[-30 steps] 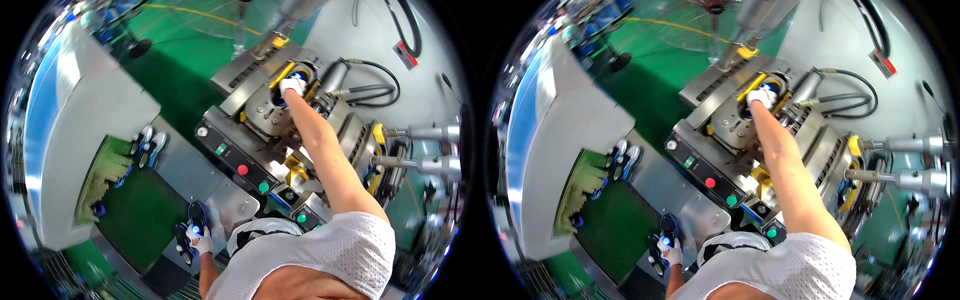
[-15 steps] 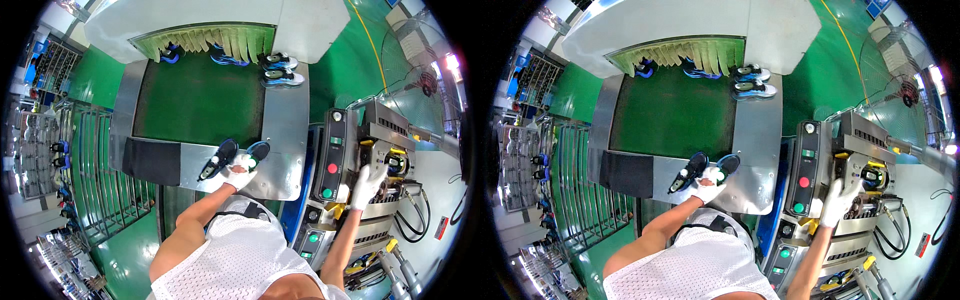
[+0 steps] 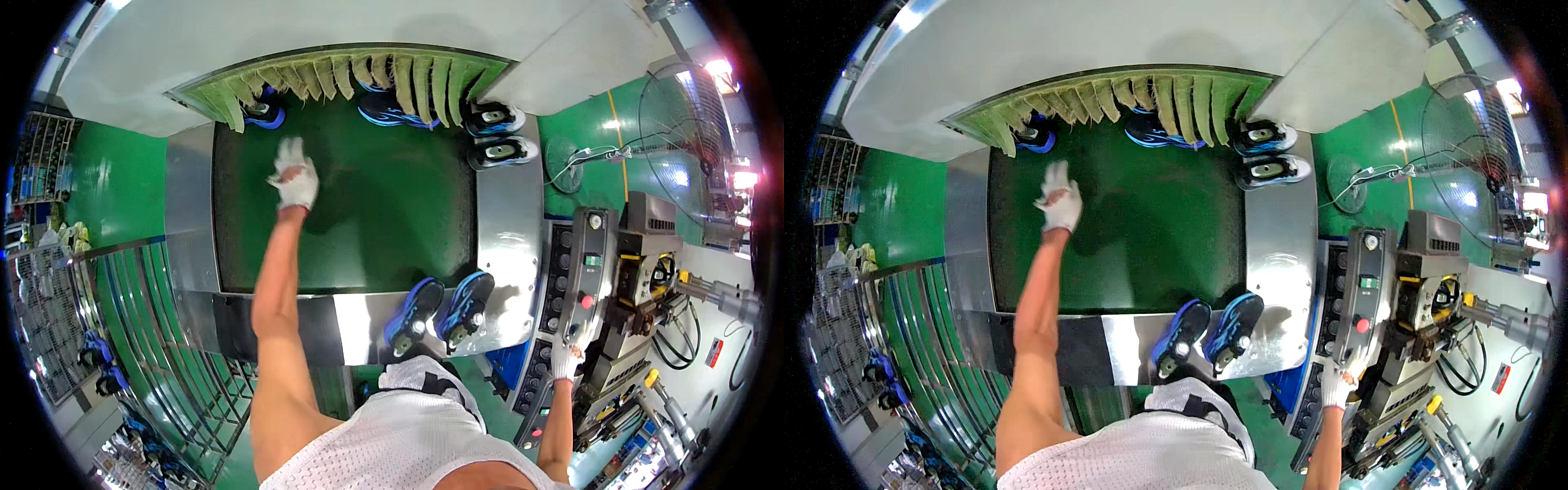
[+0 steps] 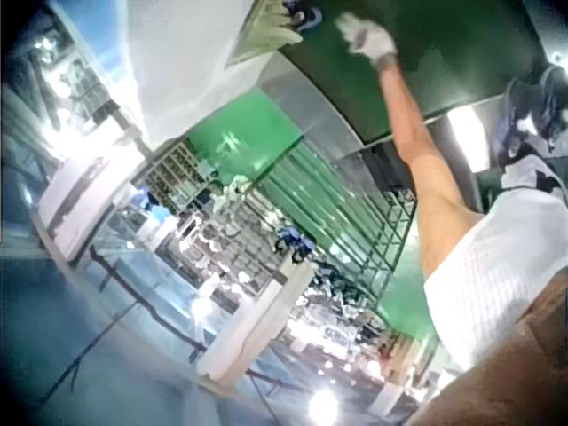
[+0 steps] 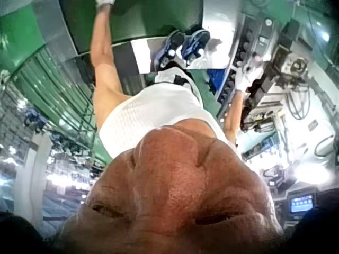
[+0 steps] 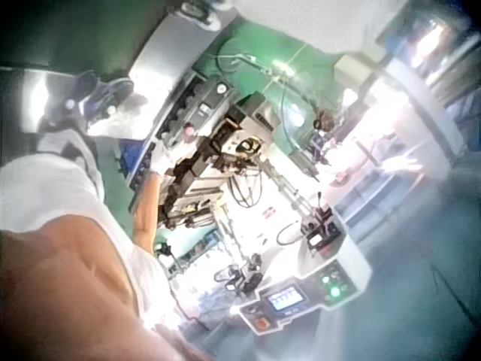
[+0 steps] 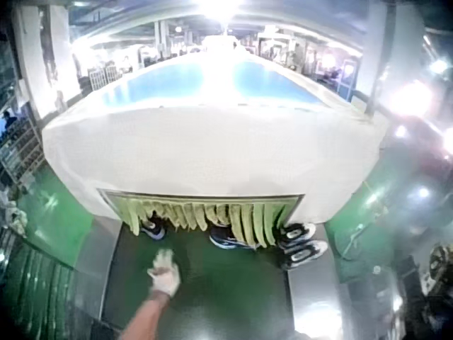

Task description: The person operates a shoe assembly machine in a factory setting, repeatedly placing blue and black sneakers into a mechanical press to attach components. The worker handles the shoes one at a time, positioning them under the press, activating the cycle, and then moving the finished shoes to a conveyor belt.

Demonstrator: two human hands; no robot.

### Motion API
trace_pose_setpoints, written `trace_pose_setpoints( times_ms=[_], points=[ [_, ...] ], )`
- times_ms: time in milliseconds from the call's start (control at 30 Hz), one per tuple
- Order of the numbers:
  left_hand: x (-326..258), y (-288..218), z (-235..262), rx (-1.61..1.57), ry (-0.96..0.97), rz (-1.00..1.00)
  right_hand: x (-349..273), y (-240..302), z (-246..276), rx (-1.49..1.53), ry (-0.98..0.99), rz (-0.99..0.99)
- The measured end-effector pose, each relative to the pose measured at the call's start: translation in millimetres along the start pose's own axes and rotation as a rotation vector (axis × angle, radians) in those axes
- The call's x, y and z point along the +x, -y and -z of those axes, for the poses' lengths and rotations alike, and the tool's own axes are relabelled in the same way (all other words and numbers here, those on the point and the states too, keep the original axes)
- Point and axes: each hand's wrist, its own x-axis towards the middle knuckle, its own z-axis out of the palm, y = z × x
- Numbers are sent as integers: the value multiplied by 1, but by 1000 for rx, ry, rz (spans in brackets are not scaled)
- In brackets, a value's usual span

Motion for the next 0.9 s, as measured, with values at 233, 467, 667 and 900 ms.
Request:
trace_pose_setpoints(
  times_ms=[233, 467, 667, 900],
  points=[
    [171, 132, -2, 370, 269, 258, -87, 8, -4, -141, 493, -253],
    [152, 173, -6, 227, 24, 87, -158, 3, -3, 194, 657, -598],
    [40, 68, 31, 8, 127, -32, -156, 41, -24, 230, 646, -363],
    [-59, -102, 80, -391, 360, -95, -94, 157, 40, 653, 537, 25]
  ],
)
